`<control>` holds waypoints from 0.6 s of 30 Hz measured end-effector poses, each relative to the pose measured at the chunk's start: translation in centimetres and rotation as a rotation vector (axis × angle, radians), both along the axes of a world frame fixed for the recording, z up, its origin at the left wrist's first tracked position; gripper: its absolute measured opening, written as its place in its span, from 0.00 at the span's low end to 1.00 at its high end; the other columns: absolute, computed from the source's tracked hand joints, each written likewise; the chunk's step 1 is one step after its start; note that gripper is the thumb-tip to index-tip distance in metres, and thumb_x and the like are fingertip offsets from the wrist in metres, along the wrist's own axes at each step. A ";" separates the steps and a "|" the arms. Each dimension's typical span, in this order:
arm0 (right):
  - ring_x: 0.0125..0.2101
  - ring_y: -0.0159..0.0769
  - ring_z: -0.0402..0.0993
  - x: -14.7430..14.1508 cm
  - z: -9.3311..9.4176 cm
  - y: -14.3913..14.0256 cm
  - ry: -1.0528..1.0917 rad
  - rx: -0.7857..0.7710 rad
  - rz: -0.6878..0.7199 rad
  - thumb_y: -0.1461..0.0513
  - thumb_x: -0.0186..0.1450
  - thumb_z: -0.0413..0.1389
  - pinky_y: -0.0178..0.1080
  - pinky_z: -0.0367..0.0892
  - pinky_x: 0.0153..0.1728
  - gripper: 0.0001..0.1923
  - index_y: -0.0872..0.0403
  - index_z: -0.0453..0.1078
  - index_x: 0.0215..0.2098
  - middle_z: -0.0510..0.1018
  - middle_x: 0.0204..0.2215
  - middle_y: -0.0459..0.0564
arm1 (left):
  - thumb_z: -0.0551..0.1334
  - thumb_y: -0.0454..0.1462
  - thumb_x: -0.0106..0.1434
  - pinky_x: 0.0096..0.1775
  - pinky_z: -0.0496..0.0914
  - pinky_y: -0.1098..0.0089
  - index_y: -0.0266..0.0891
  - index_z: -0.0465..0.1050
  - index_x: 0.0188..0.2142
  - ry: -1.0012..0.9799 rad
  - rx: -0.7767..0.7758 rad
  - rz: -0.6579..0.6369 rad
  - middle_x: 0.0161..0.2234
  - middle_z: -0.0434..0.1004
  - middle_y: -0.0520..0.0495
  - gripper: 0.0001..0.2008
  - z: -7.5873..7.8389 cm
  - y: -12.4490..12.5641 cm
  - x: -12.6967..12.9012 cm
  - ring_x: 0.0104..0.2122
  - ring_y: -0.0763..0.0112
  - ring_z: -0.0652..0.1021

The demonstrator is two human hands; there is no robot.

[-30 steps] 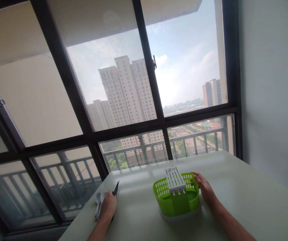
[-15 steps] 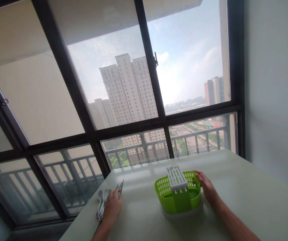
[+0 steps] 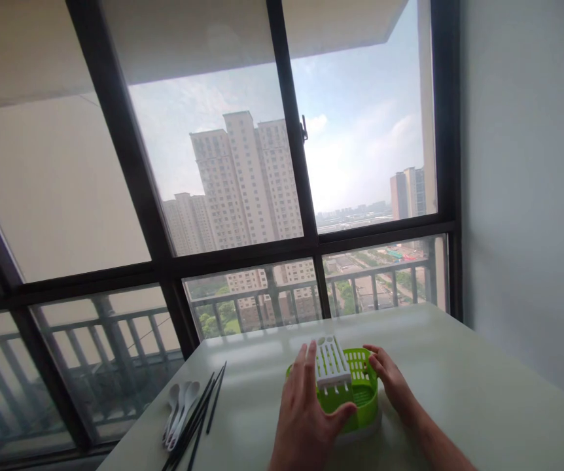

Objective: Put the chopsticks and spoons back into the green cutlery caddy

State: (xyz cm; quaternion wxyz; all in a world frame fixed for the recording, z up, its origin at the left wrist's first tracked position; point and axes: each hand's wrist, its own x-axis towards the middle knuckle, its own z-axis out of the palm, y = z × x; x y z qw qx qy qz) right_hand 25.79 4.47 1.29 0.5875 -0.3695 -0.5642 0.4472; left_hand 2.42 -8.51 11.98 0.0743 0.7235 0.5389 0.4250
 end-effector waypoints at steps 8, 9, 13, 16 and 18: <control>0.42 0.49 0.78 -0.7 -1.1 0.1 -0.078 0.045 0.040 0.37 0.63 0.58 0.48 0.73 0.46 0.36 0.51 0.68 0.58 0.80 0.41 0.53 | 0.68 0.38 0.58 0.59 0.66 0.48 0.52 0.48 0.73 0.060 -0.012 0.179 0.70 0.55 0.35 0.47 0.9 4.3 1.9 0.62 0.39 0.68; 0.42 0.48 0.78 -0.7 -1.1 0.1 -0.110 0.048 0.018 0.37 0.64 0.57 0.47 0.72 0.47 0.34 0.50 0.69 0.58 0.80 0.40 0.52 | 0.68 0.36 0.58 0.58 0.66 0.48 0.51 0.49 0.72 0.095 -0.005 0.209 0.68 0.57 0.34 0.46 0.8 5.1 1.1 0.61 0.40 0.69; 0.41 0.45 0.77 -0.8 -1.2 -0.2 -0.206 0.040 -0.055 0.39 0.67 0.54 0.45 0.72 0.46 0.31 0.48 0.69 0.58 0.78 0.41 0.51 | 0.68 0.35 0.57 0.57 0.67 0.48 0.42 0.58 0.69 0.146 0.008 0.308 0.63 0.62 0.30 0.41 1.8 9.6 -3.7 0.57 0.42 0.73; 0.39 0.43 0.77 -0.9 -1.0 -0.4 -0.240 0.054 -0.067 0.39 0.67 0.54 0.43 0.72 0.44 0.29 0.48 0.70 0.57 0.77 0.39 0.50 | 0.70 0.33 0.57 0.59 0.67 0.52 0.39 0.65 0.64 0.059 0.013 0.355 0.59 0.68 0.33 0.36 3.5 13.3 -8.1 0.56 0.46 0.73; 0.37 0.42 0.76 -1.0 -1.0 -0.5 -0.264 0.067 -0.061 0.40 0.68 0.54 0.41 0.72 0.42 0.29 0.48 0.70 0.56 0.77 0.37 0.49 | 0.70 0.34 0.59 0.57 0.70 0.54 0.38 0.68 0.61 -0.005 0.022 0.390 0.57 0.71 0.35 0.30 4.8 15.2 -11.0 0.55 0.51 0.75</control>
